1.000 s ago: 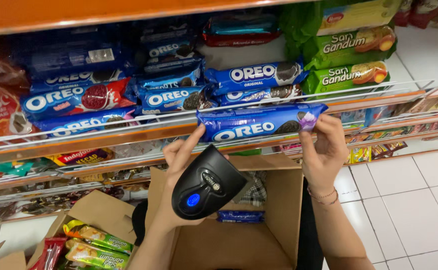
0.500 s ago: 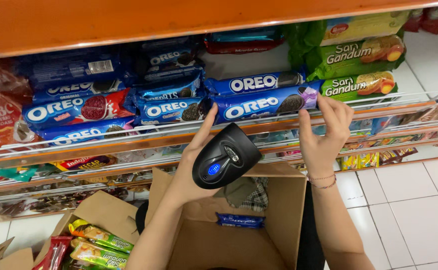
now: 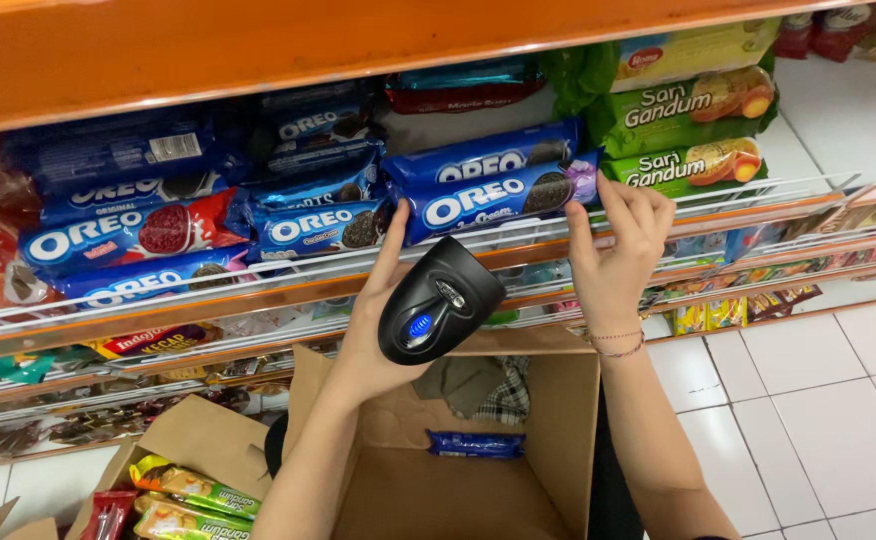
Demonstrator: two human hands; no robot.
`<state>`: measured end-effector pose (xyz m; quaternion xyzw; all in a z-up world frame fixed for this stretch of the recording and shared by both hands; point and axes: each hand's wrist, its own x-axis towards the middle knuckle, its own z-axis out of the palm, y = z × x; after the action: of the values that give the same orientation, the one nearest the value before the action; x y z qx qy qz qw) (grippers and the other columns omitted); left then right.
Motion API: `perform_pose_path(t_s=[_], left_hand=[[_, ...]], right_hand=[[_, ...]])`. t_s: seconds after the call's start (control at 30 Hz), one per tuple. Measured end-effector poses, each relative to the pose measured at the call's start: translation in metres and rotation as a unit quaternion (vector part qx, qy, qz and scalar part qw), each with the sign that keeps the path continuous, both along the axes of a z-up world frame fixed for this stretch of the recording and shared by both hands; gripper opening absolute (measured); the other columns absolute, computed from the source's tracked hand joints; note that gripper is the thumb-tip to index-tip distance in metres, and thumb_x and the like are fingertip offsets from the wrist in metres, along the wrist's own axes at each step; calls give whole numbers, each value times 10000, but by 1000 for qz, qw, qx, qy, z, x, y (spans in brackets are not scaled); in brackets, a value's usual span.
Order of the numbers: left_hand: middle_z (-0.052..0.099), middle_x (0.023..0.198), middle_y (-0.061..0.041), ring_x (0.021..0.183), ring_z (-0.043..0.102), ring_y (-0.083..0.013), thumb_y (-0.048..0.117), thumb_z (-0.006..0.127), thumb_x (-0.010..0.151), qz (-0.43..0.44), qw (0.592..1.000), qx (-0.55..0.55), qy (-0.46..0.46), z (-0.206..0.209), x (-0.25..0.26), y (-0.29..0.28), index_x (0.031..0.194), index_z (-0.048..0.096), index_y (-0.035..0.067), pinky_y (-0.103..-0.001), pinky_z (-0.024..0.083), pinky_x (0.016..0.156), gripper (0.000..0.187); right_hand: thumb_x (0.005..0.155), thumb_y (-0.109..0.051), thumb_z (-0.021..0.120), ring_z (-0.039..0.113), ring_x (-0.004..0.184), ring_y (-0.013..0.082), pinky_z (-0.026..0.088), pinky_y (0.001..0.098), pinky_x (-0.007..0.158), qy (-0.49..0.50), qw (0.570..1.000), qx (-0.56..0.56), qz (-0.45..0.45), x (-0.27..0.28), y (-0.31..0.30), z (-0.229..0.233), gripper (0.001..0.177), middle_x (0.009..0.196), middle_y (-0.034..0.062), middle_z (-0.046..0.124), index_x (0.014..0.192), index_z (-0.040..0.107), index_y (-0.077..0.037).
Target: The person sits on the floor in a store aisle, taking packaged snacks like Oreo cookies and Sari Gandum crackers from a cardboard box. They use a handheld barcode scanner to scan each item before placing it on the metal wire shelves.
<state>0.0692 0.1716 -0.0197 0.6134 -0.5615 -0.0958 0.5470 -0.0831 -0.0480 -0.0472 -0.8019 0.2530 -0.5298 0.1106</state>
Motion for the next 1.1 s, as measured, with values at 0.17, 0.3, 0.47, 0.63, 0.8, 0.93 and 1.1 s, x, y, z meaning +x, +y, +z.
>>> perform_pose_path(t_s=[0.17,0.3,0.47,0.63,0.8,0.93,1.1], left_hand=[[392,1660,-240,1422,589,-275,139,835,759,-6,1000,4,-4,-2,2,0,1065,764,38,-408,454,1196,330],[270,1678,-265,1279,645,-248,158,828,757,14,1000,-13,5,-2,-2,-1,1079,742,39,-421,486,1150,354],[295,1636,-219,1256,627,-269,126,839,747,11,998,-61,19,-7,-3,-2,1049,737,43,-441,478,1154,330],[421,1572,-160,1318,624,-287,108,854,748,15,999,-36,-14,-10,-2,1,1046,759,42,-444,477,1173,319],[326,1645,-197,1257,667,-271,148,841,741,-2,999,-31,15,-8,-4,3,1053,753,50,-443,493,1129,339],[310,1681,-191,1305,653,-295,168,846,761,7,1000,-29,-1,-9,-6,3,1088,760,36,-455,480,1168,363],[254,1701,-207,1330,623,-300,176,842,769,-8,999,-33,19,-7,-12,8,1098,756,41,-442,502,1141,366]], right_hand=[[953,-106,837,521,1126,303,454,422,1022,-7,1000,16,-2,-1,0,2,391,1136,97,669,1291,684,17],[932,-120,858,551,1134,283,468,398,998,-50,996,79,2,-1,4,3,326,1143,138,584,1180,672,-20],[945,-98,845,530,1207,314,444,422,1064,-30,999,37,2,0,8,3,306,1209,105,625,1183,665,-29],[948,-113,836,503,1219,318,424,436,1081,-26,999,30,-7,-1,12,3,331,1235,116,595,1225,672,-36],[959,-115,830,492,1237,313,411,437,1109,-15,1000,26,-6,-3,13,2,379,1253,115,591,1294,669,-45],[956,-112,825,474,1255,328,388,450,1123,-11,1000,23,-6,-5,15,0,422,1288,137,562,1328,650,-18],[946,-110,821,466,1279,342,373,456,1138,-27,999,22,-1,-12,18,0,533,1355,165,537,1407,570,-17]])
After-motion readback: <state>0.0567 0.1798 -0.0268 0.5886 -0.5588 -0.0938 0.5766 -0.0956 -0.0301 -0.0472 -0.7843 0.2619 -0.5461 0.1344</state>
